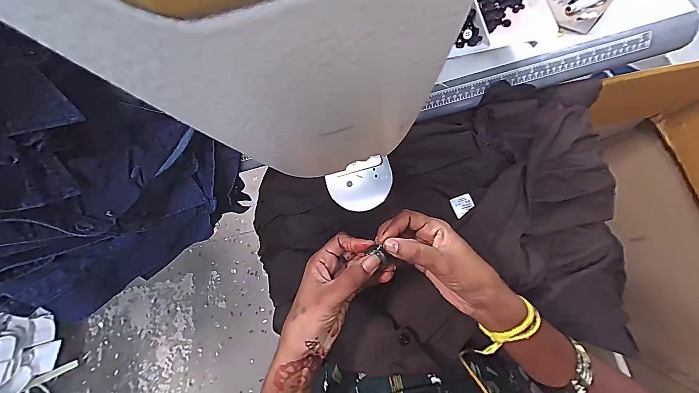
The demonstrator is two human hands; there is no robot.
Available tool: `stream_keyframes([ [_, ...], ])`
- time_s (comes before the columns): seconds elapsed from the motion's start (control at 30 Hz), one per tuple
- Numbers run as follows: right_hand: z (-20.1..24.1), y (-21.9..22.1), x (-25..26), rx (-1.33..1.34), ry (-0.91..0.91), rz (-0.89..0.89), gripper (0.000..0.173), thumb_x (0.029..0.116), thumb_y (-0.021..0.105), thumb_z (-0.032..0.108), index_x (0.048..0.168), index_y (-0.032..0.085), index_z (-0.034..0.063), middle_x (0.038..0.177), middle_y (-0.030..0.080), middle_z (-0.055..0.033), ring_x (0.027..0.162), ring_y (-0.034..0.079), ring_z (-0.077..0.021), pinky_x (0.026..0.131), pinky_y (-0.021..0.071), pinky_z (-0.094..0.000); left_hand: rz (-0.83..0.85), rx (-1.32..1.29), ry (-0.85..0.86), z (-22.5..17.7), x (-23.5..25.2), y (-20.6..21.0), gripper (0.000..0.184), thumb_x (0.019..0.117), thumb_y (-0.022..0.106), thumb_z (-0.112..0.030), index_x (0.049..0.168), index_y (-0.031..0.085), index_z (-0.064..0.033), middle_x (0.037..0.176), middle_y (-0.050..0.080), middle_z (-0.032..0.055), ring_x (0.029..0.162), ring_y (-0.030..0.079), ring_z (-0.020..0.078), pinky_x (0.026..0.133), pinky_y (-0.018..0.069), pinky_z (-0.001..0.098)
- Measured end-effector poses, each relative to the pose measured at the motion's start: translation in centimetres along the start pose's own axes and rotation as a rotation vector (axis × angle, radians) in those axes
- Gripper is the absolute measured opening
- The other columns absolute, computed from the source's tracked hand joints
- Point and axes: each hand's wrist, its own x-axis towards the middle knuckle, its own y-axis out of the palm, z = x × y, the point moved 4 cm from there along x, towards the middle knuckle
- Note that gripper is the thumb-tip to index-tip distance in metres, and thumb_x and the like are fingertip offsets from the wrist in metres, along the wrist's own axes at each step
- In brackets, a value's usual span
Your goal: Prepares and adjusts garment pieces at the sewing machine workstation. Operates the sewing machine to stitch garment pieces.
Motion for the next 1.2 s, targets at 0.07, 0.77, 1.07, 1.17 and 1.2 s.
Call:
stream_keyframes([
  [0.07,0.0,0.0,0.0,0.01,0.003,0.003,0.007,0.098,0.06,0.002,0.1,0.067,0.0046,0.098,0.07,-0.001,0.084,0.069,-0.0071,0.078,0.0605,-0.0253,-0.005,0.006,0.003,0.0,0.0,0.0,0.015,0.0911,0.075,-0.013,0.105,0.071,-0.0088,0.095,0.075,0.0052,0.084,0.074,0.0115,0.083,0.0616,0.0276],
  [0.77,-0.1,-0.3,0.1,-0.044,0.004,-0.059,0.007,0.095,0.067,0.002,0.097,0.074,0.0034,0.103,0.07,-0.0014,0.089,0.069,-0.0081,0.081,0.0614,-0.0256,-0.069,0.595,0.317,-0.6,-0.1,0.1,0.021,0.0915,0.071,-0.007,0.111,0.066,-0.0033,0.101,0.071,-0.0013,0.086,0.069,0.0048,0.079,0.0598,0.0216],
  [1.07,6.9,0.3,-3.7,-0.363,-0.526,0.513,0.015,0.1007,0.066,0.022,0.095,0.066,0.0084,0.091,0.067,-0.0019,0.087,0.067,-0.0075,0.079,0.0578,-0.0225,-0.412,1.19,1.016,-1.1,3.4,-0.3,0.016,0.0837,0.075,-0.007,0.094,0.068,0.0029,0.097,0.071,0.0146,0.1,0.068,0.0089,0.093,0.0501,0.0158],
  [1.17,7.7,0.6,-4.8,-0.499,-0.552,0.603,0.017,0.1017,0.065,0.019,0.095,0.065,0.0033,0.092,0.067,-0.0069,0.091,0.066,-0.0097,0.083,0.055,-0.0218,-0.514,1.006,1.135,-0.4,4.3,-0.1,0.016,0.082,0.076,-0.005,0.093,0.069,0.0051,0.101,0.074,0.0133,0.105,0.069,0.0067,0.096,0.0511,0.0173],
  [1.2,7.7,0.6,-4.9,-0.521,-0.554,0.596,0.017,0.1018,0.065,0.019,0.095,0.065,0.0028,0.092,0.067,-0.0074,0.091,0.066,-0.0098,0.083,0.0549,-0.0216,-0.53,0.948,1.167,-0.1,4.5,0.1,0.016,0.083,0.076,-0.005,0.094,0.069,0.0041,0.102,0.074,0.0109,0.106,0.068,0.0049,0.097,0.0515,0.0173],
])
